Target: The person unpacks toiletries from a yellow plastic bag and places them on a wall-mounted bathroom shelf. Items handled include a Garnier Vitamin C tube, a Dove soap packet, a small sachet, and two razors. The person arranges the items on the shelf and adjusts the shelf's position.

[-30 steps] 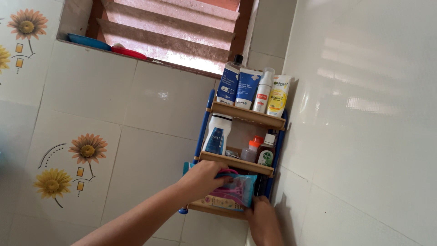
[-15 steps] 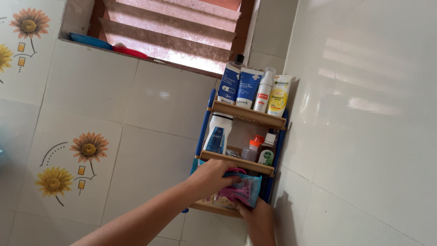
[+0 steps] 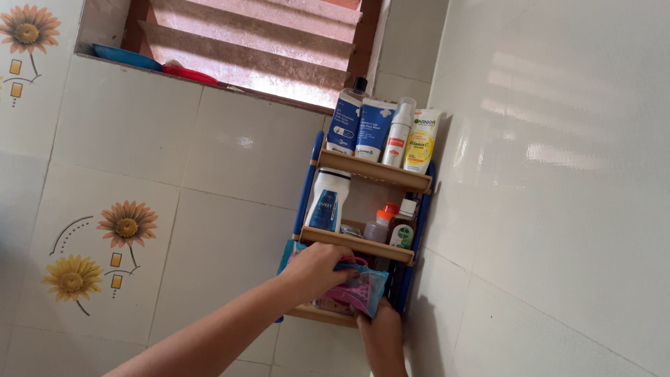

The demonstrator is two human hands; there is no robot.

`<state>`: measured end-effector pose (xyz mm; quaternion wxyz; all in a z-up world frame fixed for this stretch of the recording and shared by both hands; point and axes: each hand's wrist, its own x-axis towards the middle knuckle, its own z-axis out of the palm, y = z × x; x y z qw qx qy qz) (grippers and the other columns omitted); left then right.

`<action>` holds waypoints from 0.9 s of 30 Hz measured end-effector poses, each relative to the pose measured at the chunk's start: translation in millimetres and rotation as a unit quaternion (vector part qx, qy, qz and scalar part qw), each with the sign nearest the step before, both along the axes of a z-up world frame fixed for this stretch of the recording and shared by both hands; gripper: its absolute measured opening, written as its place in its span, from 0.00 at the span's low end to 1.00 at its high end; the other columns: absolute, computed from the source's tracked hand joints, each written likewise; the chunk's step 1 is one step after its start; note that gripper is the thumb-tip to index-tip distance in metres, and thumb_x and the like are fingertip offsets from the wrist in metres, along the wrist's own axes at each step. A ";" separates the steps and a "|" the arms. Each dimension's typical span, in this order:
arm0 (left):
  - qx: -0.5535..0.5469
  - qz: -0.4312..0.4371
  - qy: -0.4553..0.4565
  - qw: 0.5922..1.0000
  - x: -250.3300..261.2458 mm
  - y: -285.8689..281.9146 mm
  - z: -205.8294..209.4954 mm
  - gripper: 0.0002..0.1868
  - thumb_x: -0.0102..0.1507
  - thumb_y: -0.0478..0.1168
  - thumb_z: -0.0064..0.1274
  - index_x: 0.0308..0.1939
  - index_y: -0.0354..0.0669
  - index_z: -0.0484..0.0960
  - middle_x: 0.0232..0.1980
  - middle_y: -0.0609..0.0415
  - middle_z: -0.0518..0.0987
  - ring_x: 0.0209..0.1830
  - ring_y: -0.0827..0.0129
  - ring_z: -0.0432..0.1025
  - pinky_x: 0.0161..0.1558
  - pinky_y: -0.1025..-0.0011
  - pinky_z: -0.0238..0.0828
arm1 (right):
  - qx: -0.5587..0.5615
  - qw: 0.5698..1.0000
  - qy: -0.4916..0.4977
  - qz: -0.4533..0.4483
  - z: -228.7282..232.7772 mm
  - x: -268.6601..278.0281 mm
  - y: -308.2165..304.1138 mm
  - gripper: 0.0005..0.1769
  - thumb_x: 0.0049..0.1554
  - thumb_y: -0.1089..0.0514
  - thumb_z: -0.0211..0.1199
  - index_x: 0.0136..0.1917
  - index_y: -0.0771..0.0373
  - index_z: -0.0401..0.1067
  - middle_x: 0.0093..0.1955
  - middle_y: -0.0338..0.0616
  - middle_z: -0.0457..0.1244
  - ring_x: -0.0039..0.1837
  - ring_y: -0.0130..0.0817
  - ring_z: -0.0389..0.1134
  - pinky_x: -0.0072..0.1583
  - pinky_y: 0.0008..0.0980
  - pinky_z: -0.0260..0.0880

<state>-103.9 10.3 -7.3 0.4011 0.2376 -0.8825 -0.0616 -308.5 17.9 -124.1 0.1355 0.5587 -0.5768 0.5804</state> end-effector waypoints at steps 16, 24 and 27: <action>-0.010 0.047 0.026 0.998 -33.3 -8.8 -25.5 0.16 0.62 0.48 0.58 0.49 0.46 0.84 0.43 0.45 0.84 0.46 0.50 0.78 0.49 0.56 0.74 | -0.024 0.993 -0.025 -0.112 30.8 12.0 43.1 0.43 0.46 0.78 0.51 0.75 0.59 0.58 0.68 0.59 0.62 0.68 0.53 0.64 0.67 0.45 0.64; -0.099 0.069 0.034 0.992 -47.8 -22.4 -49.6 0.12 0.62 0.42 0.60 0.46 0.42 0.78 0.46 0.47 0.81 0.47 0.52 0.78 0.46 0.56 0.75 | -0.008 0.990 0.059 -0.131 42.8 47.0 67.1 0.26 0.52 0.71 0.59 0.64 0.57 0.71 0.70 0.46 0.63 0.69 0.47 0.65 0.68 0.42 0.66; -0.081 0.049 0.068 0.993 -42.0 -18.9 -51.7 0.16 0.58 0.40 0.61 0.49 0.44 0.79 0.48 0.48 0.81 0.48 0.53 0.77 0.47 0.57 0.75 | 0.035 0.992 0.034 -0.120 32.7 53.6 66.7 0.29 0.53 0.67 0.62 0.69 0.57 0.68 0.68 0.47 0.61 0.67 0.48 0.64 0.64 0.43 0.67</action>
